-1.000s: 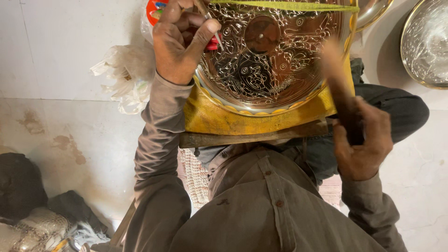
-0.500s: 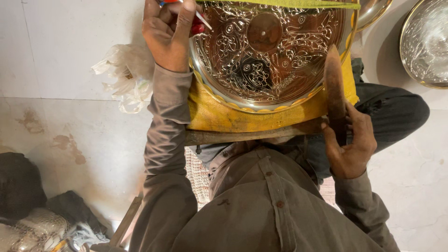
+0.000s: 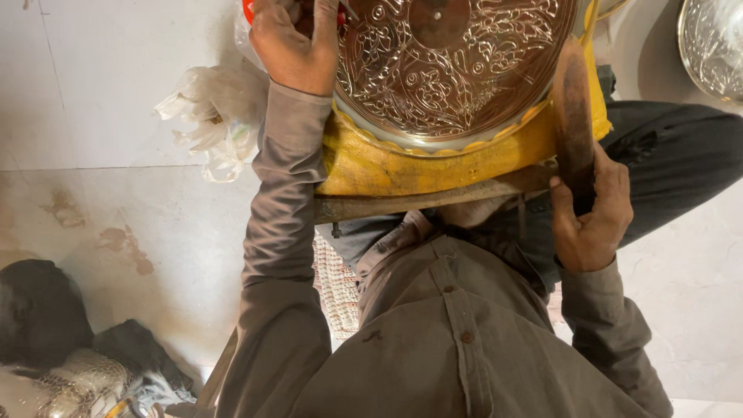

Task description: The person sits cross-legged on the floor with a large decorative brass plate resting on a padded lap board. They hold a small chisel against the engraved pattern with one hand and strike it with a wooden mallet in the other hand, working the design across the plate surface.

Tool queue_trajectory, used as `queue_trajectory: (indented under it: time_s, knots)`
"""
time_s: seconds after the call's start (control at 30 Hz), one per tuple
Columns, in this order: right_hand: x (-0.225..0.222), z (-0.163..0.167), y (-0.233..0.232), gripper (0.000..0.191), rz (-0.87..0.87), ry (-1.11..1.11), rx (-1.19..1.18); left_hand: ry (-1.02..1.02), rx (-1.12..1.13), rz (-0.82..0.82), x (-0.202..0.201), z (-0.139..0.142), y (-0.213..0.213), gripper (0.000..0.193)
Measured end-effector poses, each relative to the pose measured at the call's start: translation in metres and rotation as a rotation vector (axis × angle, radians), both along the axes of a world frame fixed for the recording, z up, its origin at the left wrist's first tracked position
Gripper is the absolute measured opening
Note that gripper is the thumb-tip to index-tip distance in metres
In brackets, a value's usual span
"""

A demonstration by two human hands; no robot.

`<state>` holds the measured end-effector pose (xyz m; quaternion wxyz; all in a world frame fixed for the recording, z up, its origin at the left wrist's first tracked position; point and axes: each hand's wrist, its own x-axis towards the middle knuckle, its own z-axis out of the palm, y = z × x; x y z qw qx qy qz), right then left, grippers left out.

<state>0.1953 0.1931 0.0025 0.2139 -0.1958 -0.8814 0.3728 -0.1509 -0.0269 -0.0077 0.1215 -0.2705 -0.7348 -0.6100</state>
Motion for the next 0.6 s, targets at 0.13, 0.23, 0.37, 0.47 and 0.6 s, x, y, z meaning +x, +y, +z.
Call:
queue_trajectory:
  time_s: [0.13,0.23,0.37,0.47,0.6]
  knots:
    - [0.004,-0.003,0.001,0.04,-0.065,0.053,-0.21,0.069,0.01,-0.081,-0.003,0.008,-0.003,0.009]
    - [0.0,0.003,0.013,0.018,-0.091,0.11,-0.356,-0.015,0.185,-0.16,0.016,0.018,-0.009,0.02]
    - [-0.031,0.016,0.052,0.018,-0.097,0.164,-0.364,-0.281,0.385,-0.079,0.052,0.025,-0.015,0.027]
    - [-0.076,0.014,0.094,0.011,0.152,0.173,-0.289,-0.325,0.443,0.053,0.073,0.022,-0.005,0.031]
    - [-0.131,-0.008,0.126,0.013,0.379,0.244,-0.41,-0.279,0.411,0.117,0.089,0.019,0.013,0.034]
